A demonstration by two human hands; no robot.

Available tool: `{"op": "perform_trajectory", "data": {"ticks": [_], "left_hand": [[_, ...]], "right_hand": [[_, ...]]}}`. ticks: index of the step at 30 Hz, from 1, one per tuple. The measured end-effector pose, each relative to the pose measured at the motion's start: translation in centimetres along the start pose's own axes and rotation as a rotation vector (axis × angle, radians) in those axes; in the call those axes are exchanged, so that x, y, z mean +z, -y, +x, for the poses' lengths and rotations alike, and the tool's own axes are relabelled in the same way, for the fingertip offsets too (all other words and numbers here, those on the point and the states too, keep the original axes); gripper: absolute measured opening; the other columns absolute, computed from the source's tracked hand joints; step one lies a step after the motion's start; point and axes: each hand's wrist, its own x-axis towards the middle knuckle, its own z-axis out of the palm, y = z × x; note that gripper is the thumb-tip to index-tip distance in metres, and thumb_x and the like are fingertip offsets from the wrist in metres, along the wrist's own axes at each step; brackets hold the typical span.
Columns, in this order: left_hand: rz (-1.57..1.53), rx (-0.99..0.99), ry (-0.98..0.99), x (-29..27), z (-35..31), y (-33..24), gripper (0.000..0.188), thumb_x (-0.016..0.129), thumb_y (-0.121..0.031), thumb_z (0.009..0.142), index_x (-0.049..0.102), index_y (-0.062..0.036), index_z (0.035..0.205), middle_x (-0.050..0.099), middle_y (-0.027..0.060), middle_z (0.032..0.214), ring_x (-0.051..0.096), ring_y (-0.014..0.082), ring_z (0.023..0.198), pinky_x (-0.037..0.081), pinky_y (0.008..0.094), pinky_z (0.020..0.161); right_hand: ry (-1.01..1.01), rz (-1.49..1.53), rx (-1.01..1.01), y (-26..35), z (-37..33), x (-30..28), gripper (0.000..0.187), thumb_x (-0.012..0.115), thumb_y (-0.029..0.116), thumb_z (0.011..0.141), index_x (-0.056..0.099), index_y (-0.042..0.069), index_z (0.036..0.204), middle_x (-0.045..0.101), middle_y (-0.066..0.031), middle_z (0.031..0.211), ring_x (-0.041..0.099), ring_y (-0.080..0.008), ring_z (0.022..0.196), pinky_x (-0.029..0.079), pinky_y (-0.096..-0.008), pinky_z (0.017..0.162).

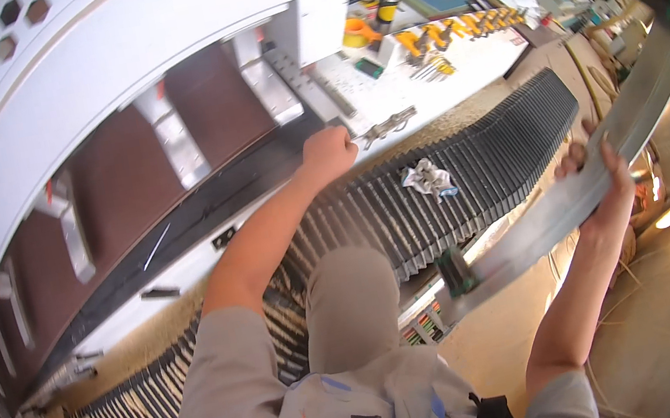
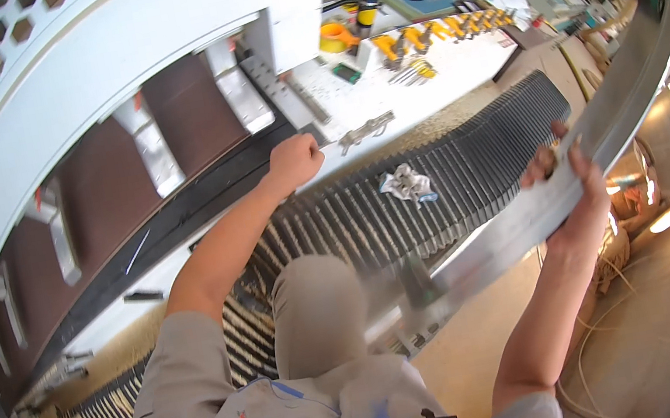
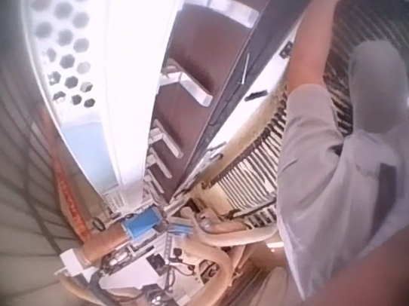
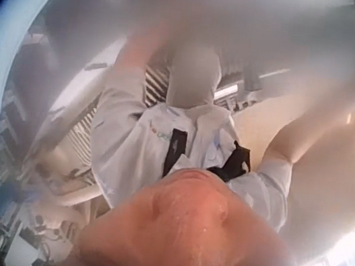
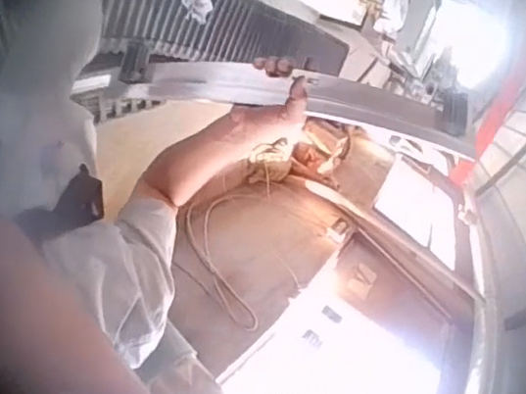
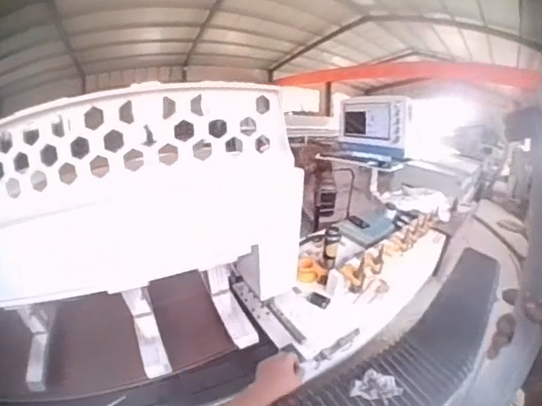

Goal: The person unscrews a sensor from a metal rail, repositions the rail onto a large industrial machine component, and then works on the sensor housing by hand.

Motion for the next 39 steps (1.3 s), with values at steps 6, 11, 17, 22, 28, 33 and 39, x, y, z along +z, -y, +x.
{"op": "perform_trajectory", "data": {"ticks": [6,11,17,22,28,33,39], "left_hand": [[0.506,0.212,0.369,6.7,14.1,1.0,0.028,0.058,-0.021,0.087,0.072,-0.0045,0.104,0.071,0.0187,0.109,0.07,0.0369,0.102,0.056,0.0486,0.089],[0.505,0.249,0.43,9.4,17.8,3.3,0.025,0.056,-0.011,0.089,0.068,-0.007,0.111,0.064,0.0168,0.122,0.062,0.0354,0.117,0.052,0.0485,0.098],[0.618,0.268,0.337,10.8,18.7,0.9,0.032,0.059,-0.007,0.087,0.067,-0.008,0.118,0.058,0.0156,0.127,0.051,0.0346,0.128,0.044,0.0476,0.108],[0.664,0.454,0.097,6.5,12.6,-0.8,0.064,0.07,-0.014,0.078,0.059,-0.0129,0.141,0.031,0.0155,0.163,0.029,0.046,0.148,0.021,0.0656,0.12],[-0.444,0.124,-0.003,-6.0,-7.9,-8.2,0.048,0.063,-0.009,0.096,0.053,-0.003,0.142,0.05,0.0163,0.149,0.051,0.0311,0.136,0.04,0.0441,0.114],[-1.055,-0.2,0.056,-10.2,-21.5,-6.7,0.062,0.059,0.004,0.095,0.04,-0.0052,0.154,0.055,0.0106,0.147,0.059,0.0234,0.13,0.048,0.0322,0.103],[-1.514,-0.128,-0.304,-9.2,-26.2,-7.2,0.09,0.069,-0.042,0.097,0.017,-0.0125,0.164,0.033,0.0131,0.164,0.032,0.0314,0.151,0.022,0.052,0.126]], "right_hand": [[-0.364,0.04,0.051,-2.8,-8.5,-10.2,0.061,0.065,0.028,0.088,0.049,-0.001,0.14,0.055,-0.0098,0.088,0.052,-0.0203,0.078,0.047,-0.0385,0.073],[-0.575,-0.01,0.064,-3.7,-12.5,-14.8,0.059,0.064,0.03,0.09,0.05,0.0,0.138,0.057,-0.0092,0.089,0.055,-0.0205,0.078,0.049,-0.0399,0.074],[-0.618,0.045,0.009,-3.6,-13.0,-19.7,0.051,0.062,0.03,0.092,0.054,0.001,0.133,0.058,-0.0093,0.088,0.056,-0.0213,0.077,0.049,-0.0402,0.075],[-0.641,0.194,-0.015,-2.6,-8.4,-19.3,0.049,0.061,0.026,0.09,0.053,0.001,0.13,0.06,-0.0101,0.086,0.06,-0.024,0.075,0.052,-0.0416,0.071],[-0.379,0.453,-0.062,-4.2,-2.3,-11.5,0.044,0.059,0.02,0.09,0.048,0.004,0.129,0.06,-0.0119,0.089,0.06,-0.0277,0.078,0.056,-0.0486,0.076],[-0.219,0.612,-0.035,-6.9,-1.3,-2.7,0.039,0.061,0.022,0.094,0.051,0.005,0.127,0.059,-0.0107,0.097,0.058,-0.0266,0.087,0.053,-0.0507,0.089],[-0.135,0.655,0.171,-14.1,-2.9,7.1,0.03,0.058,0.023,0.097,0.055,0.004,0.119,0.058,-0.0122,0.096,0.058,-0.0282,0.087,0.052,-0.0506,0.089]]}}
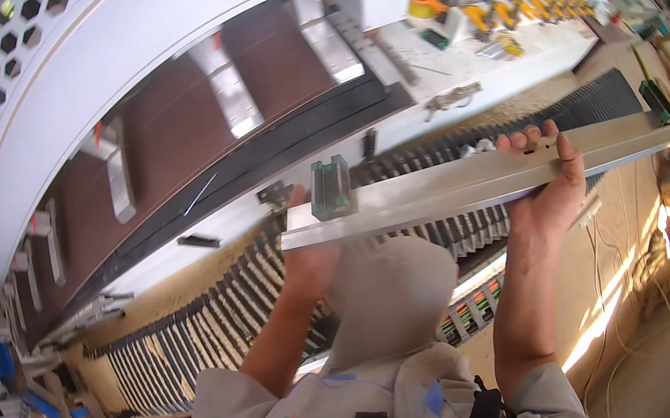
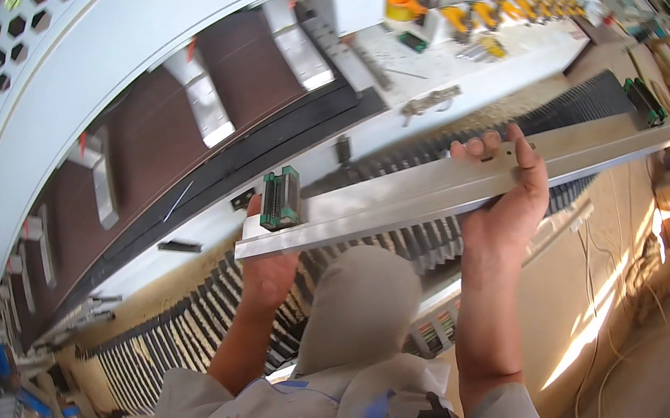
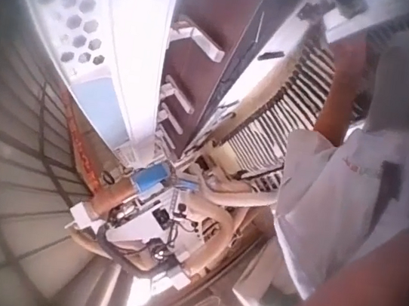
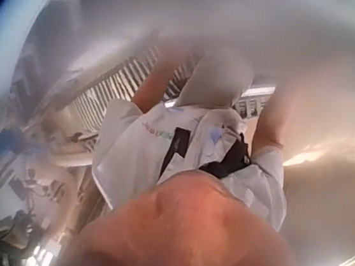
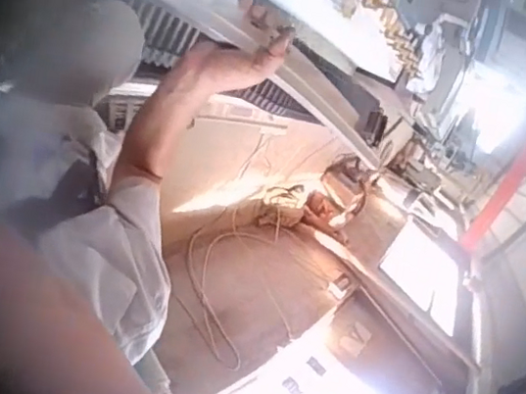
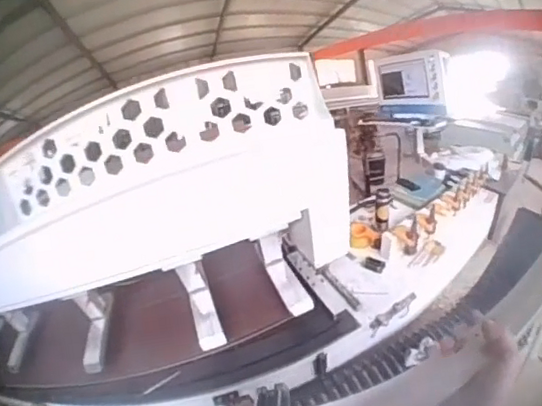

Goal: The person unscrews a sensor from a metal rail, repositions the rail onto a large industrial machine component, and then works on the sensor housing by hand.

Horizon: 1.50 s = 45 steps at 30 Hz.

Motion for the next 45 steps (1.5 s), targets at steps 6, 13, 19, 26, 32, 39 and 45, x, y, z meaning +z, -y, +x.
{"op": "perform_trajectory", "data": {"ticks": [6,13,19,26,32,39,45], "left_hand": [[-0.203,0.242,-0.225,-0.2,0.5,-1.1,0.101,0.075,-0.058,0.086,0.023,-0.016,0.162,0.031,0.015,0.164,0.025,0.0377,0.154,0.022,0.0572,0.126],[-0.231,0.381,-0.324,-4.9,-0.9,-4.0,0.094,0.078,-0.053,0.085,0.034,-0.0105,0.157,0.044,0.0171,0.153,0.039,0.039,0.147,0.031,0.0529,0.124],[-0.152,0.319,-0.531,-8.7,-3.4,-7.1,0.091,0.074,-0.052,0.087,0.036,-0.0014,0.153,0.048,0.0186,0.147,0.044,0.0393,0.142,0.033,0.0474,0.125],[-0.113,0.217,-0.671,-14.0,-5.9,-8.2,0.091,0.078,-0.049,0.086,0.039,0.0017,0.151,0.053,0.0178,0.141,0.048,0.0387,0.138,0.034,0.0483,0.124],[-0.053,0.203,-0.764,-19.2,-6.8,-9.3,0.08,0.08,-0.035,0.081,0.048,0.0014,0.143,0.059,0.0182,0.138,0.054,0.0394,0.133,0.035,0.0488,0.123],[-0.009,0.217,-0.816,-23.1,-7.6,-12.2,0.07,0.079,-0.034,0.082,0.053,0.0029,0.137,0.062,0.017,0.134,0.055,0.038,0.131,0.033,0.0506,0.123],[0.026,0.214,-0.84,-24.4,-7.5,-13.1,0.075,0.08,-0.041,0.083,0.054,0.0016,0.138,0.064,0.0149,0.133,0.058,0.0353,0.128,0.035,0.0489,0.122]], "right_hand": [[0.044,-0.149,0.206,-7.1,-0.1,1.0,0.019,0.057,0.022,0.096,0.057,0.004,0.103,0.058,-0.0109,0.087,0.057,-0.0265,0.081,0.052,-0.0511,0.088],[0.125,-0.285,0.339,-10.0,0.4,2.5,0.042,0.057,0.042,0.1,0.054,0.001,0.108,0.061,-0.0151,0.1,0.061,-0.0311,0.094,0.048,-0.0526,0.101],[0.013,-0.423,0.417,-10.1,6.6,-2.9,0.053,0.051,0.044,0.101,0.049,-0.008,0.114,0.058,-0.0195,0.105,0.059,-0.0349,0.1,0.047,-0.0504,0.104],[-0.056,-0.443,0.714,-15.4,6.7,-5.3,0.058,0.049,0.045,0.101,0.048,-0.008,0.125,0.06,-0.0262,0.126,0.057,-0.0407,0.124,0.041,-0.0521,0.115],[0.048,-0.461,0.934,-19.0,6.7,-7.2,0.049,0.054,0.041,0.101,0.055,-0.005,0.118,0.063,-0.0276,0.127,0.058,-0.0417,0.125,0.054,-0.0511,0.102],[0.079,-0.492,1.042,-22.9,4.8,-5.9,0.047,0.052,0.044,0.106,0.067,0.0,0.108,0.069,-0.0209,0.121,0.061,-0.036,0.126,0.048,-0.055,0.109],[0.186,-0.508,1.026,-24.2,4.3,-5.6,0.05,0.051,0.047,0.106,0.065,0.0,0.115,0.068,-0.0195,0.124,0.06,-0.0346,0.128,0.047,-0.0547,0.11]]}}
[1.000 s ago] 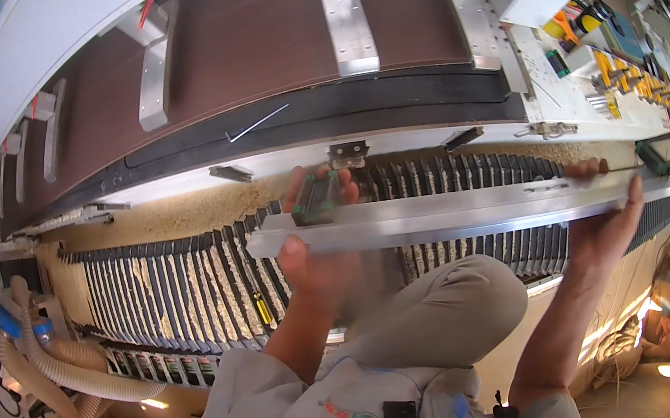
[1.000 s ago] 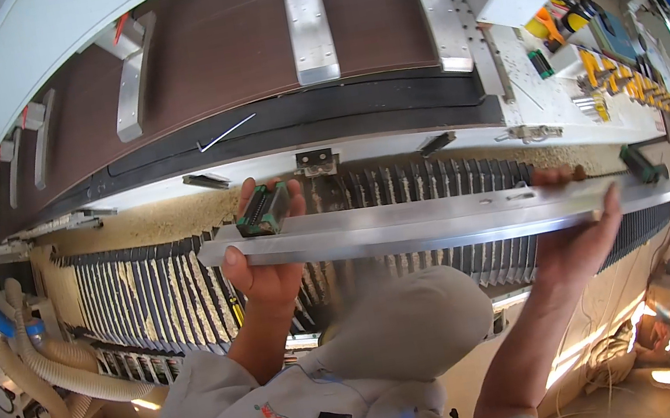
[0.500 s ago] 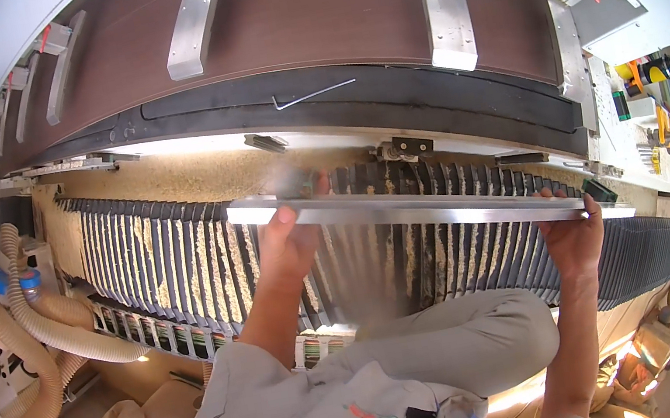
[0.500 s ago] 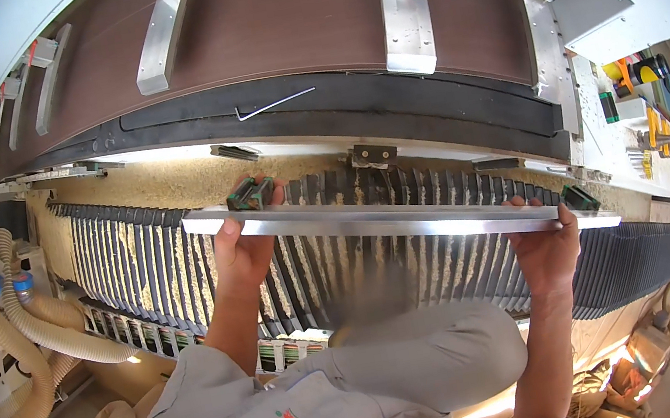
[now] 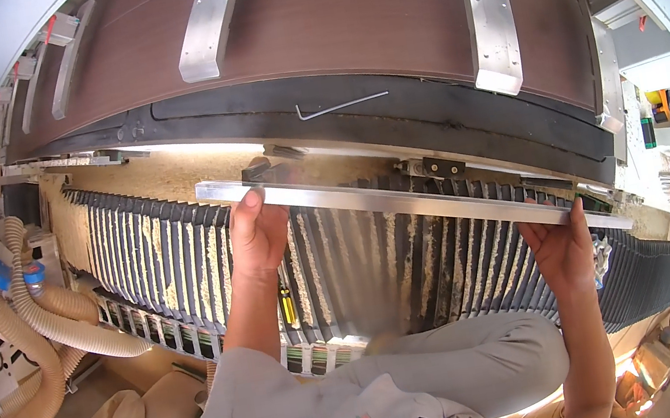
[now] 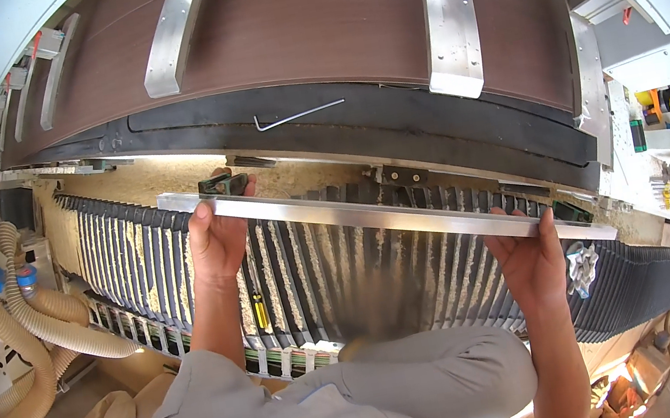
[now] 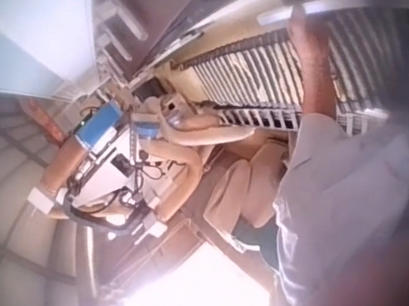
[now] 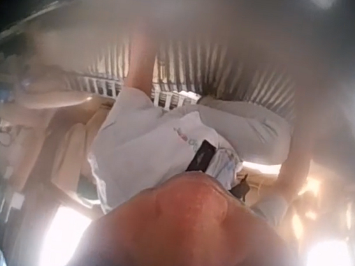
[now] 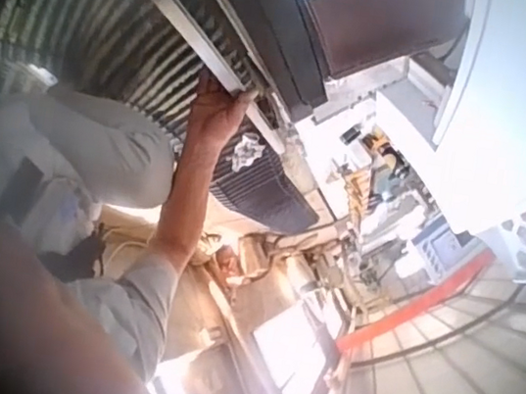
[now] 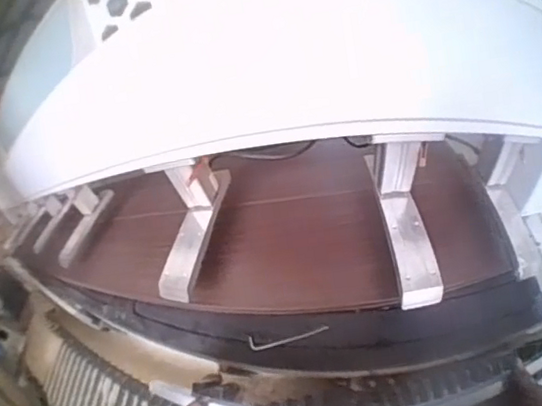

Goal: The person unscrews a sensor from a metal rail, repositions the rail onto a large industrial machine component, and then works on the sensor housing by hand.

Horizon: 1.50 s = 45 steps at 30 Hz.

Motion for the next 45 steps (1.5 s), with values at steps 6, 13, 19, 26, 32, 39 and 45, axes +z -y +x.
{"op": "perform_trajectory", "data": {"ticks": [6,13,19,26,32,39,45], "left_hand": [[0.02,0.016,-0.013,0.4,1.3,-0.6,0.074,0.08,-0.043,0.083,0.054,0.0011,0.137,0.064,0.0145,0.131,0.059,0.0348,0.127,0.036,0.0482,0.122],[0.013,-0.016,-0.024,0.4,2.0,-0.9,0.075,0.081,-0.044,0.083,0.055,0.0009,0.136,0.063,0.0158,0.131,0.059,0.034,0.126,0.038,0.0474,0.12],[0.029,-0.023,-0.05,0.6,2.4,-1.1,0.074,0.081,-0.046,0.083,0.056,0.0004,0.135,0.062,0.0165,0.133,0.059,0.034,0.127,0.038,0.0484,0.121],[0.052,-0.021,-0.088,0.9,2.6,-1.4,0.074,0.08,-0.047,0.083,0.056,0.0012,0.134,0.062,0.0164,0.132,0.058,0.0338,0.127,0.039,0.0499,0.12],[0.005,-0.032,-0.027,0.3,2.7,-1.6,0.059,0.076,-0.04,0.089,0.06,-0.005,0.133,0.063,0.0065,0.136,0.056,0.0249,0.131,0.034,0.052,0.122],[0.038,-0.039,-0.066,0.4,2.6,-1.4,0.062,0.075,-0.043,0.089,0.059,-0.0025,0.133,0.064,0.0082,0.134,0.058,0.0263,0.13,0.035,0.0542,0.122],[0.064,-0.029,-0.134,0.7,2.6,-1.6,0.071,0.078,-0.045,0.086,0.055,0.0005,0.136,0.063,0.0127,0.134,0.059,0.0291,0.129,0.04,0.0529,0.119]], "right_hand": [[0.006,-0.014,-0.002,0.0,0.9,2.2,0.049,0.051,0.047,0.106,0.065,0.002,0.116,0.066,-0.0233,0.127,0.063,-0.0343,0.125,0.048,-0.0498,0.112],[0.018,-0.022,-0.001,0.0,1.4,3.1,0.048,0.051,0.047,0.106,0.068,0.003,0.112,0.07,-0.0177,0.122,0.062,-0.0326,0.126,0.048,-0.05,0.111],[-0.006,0.002,0.012,0.0,1.4,3.2,0.047,0.052,0.047,0.106,0.069,0.003,0.112,0.072,-0.0144,0.118,0.062,-0.0319,0.127,0.048,-0.0513,0.11],[-0.024,0.006,0.014,-0.2,1.4,3.2,0.047,0.054,0.047,0.105,0.069,0.003,0.113,0.072,-0.0144,0.118,0.062,-0.0324,0.127,0.049,-0.0515,0.11],[0.007,0.031,0.008,-0.4,1.7,2.8,0.047,0.054,0.047,0.105,0.069,0.003,0.116,0.07,-0.0186,0.123,0.062,-0.0331,0.126,0.049,-0.0511,0.11],[0.026,0.023,0.019,-0.3,1.5,2.3,0.046,0.052,0.044,0.107,0.066,0.003,0.123,0.064,-0.0235,0.134,0.062,-0.034,0.127,0.048,-0.0493,0.111],[0.03,-0.005,0.013,-0.1,1.2,2.6,0.045,0.052,0.041,0.107,0.064,0.003,0.127,0.063,-0.0244,0.135,0.061,-0.0346,0.128,0.048,-0.0496,0.111]]}}
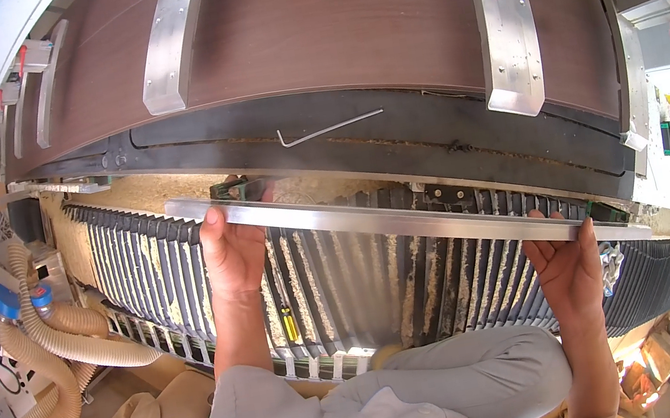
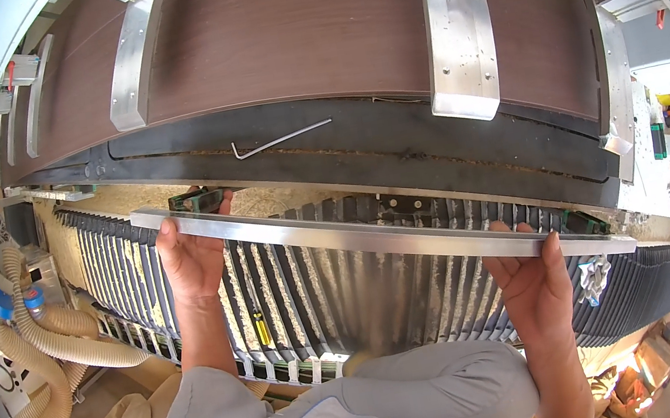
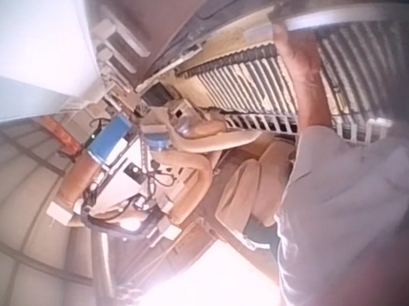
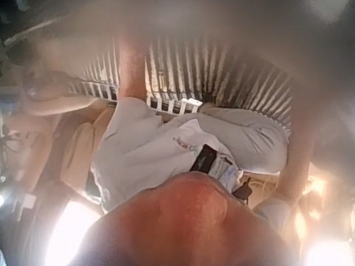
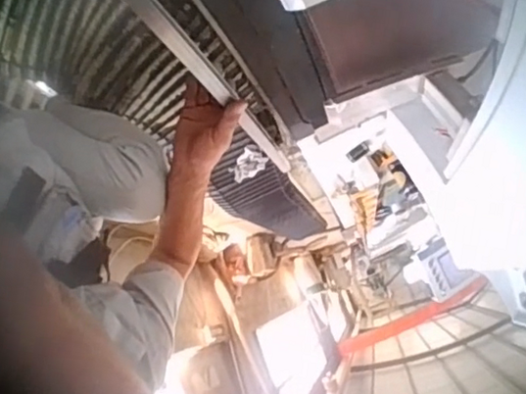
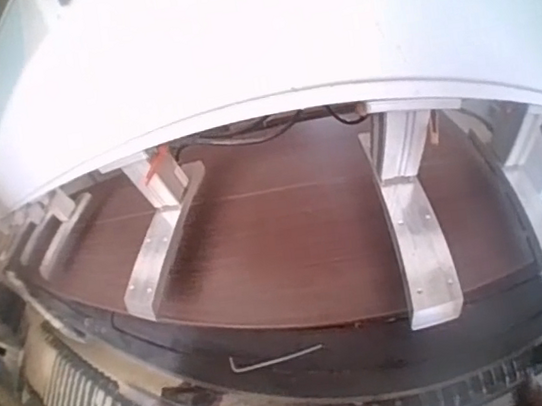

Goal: The person unscrews a sensor from a metal rail, repositions the rail onto a large industrial machine component, and then works on the sensor housing by hand.

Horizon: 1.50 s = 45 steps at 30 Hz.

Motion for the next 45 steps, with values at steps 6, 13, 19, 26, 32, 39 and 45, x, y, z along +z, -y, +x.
{"op": "perform_trajectory", "data": {"ticks": [6,13,19,26,32,39,45], "left_hand": [[0.034,-0.012,0.016,0.1,0.1,-0.1,0.076,0.077,-0.046,0.086,0.052,0.0016,0.139,0.063,0.0152,0.134,0.059,0.0322,0.128,0.042,0.0509,0.118],[0.016,0.019,-0.009,0.2,-0.1,0.0,0.074,0.077,-0.046,0.087,0.053,0.0021,0.138,0.064,0.0159,0.132,0.062,0.0338,0.125,0.045,0.0498,0.115],[-0.013,0.004,-0.012,-0.3,-0.1,0.2,0.071,0.076,-0.044,0.087,0.054,0.0013,0.137,0.064,0.0142,0.133,0.062,0.0303,0.126,0.043,0.0513,0.118],[-0.017,0.021,0.02,-3.4,1.5,3.4,0.048,0.069,-0.039,0.093,0.061,-0.0042,0.125,0.064,0.0144,0.132,0.059,0.0335,0.126,0.032,0.0603,0.121],[-0.09,0.036,0.246,-2.6,1.5,-0.1,0.055,0.054,-0.041,0.103,0.052,-0.0045,0.144,0.058,0.0139,0.145,0.052,0.0305,0.138,0.03,0.0563,0.124],[-0.126,-0.014,0.359,-2.4,1.8,0.7,0.055,0.056,-0.038,0.103,0.052,-0.0028,0.145,0.057,0.0146,0.146,0.052,0.0316,0.139,0.026,0.058,0.126],[-0.106,-0.023,0.317,-1.9,1.4,0.1,0.04,0.056,-0.035,0.104,0.061,-0.0008,0.124,0.067,0.013,0.13,0.055,0.0347,0.134,0.03,0.0568,0.125]], "right_hand": [[-0.034,0.001,0.009,0.0,-0.2,-0.3,0.044,0.054,0.04,0.106,0.062,0.003,0.129,0.062,-0.0241,0.136,0.061,-0.0346,0.128,0.049,-0.0498,0.11],[-0.041,-0.034,-0.015,0.1,-0.4,0.6,0.043,0.057,0.039,0.105,0.063,0.002,0.127,0.064,-0.0235,0.134,0.063,-0.0329,0.125,0.049,-0.048,0.11],[-0.056,-0.025,-0.014,0.0,0.0,0.7,0.042,0.057,0.039,0.105,0.064,0.003,0.125,0.065,-0.0223,0.132,0.065,-0.0313,0.122,0.05,-0.0469,0.109],[-0.194,-0.106,0.016,-0.8,0.5,-0.6,0.045,0.058,0.043,0.104,0.061,0.006,0.128,0.064,-0.0208,0.135,0.064,-0.0307,0.118,0.049,-0.0456,0.105],[-0.155,0.011,0.056,-0.4,1.0,1.5,0.047,0.074,0.036,0.095,0.057,0.004,0.125,0.064,-0.0207,0.133,0.064,-0.0321,0.12,0.047,-0.0492,0.109],[-0.167,0.048,0.111,0.1,0.2,0.3,0.056,0.077,0.031,0.093,0.049,-0.001,0.131,0.058,-0.0243,0.138,0.058,-0.0359,0.128,0.044,-0.0521,0.114],[-0.19,0.044,0.143,0.4,0.3,0.9,0.057,0.078,0.029,0.092,0.049,-0.001,0.132,0.057,-0.0238,0.14,0.056,-0.0358,0.13,0.042,-0.0512,0.115]]}}
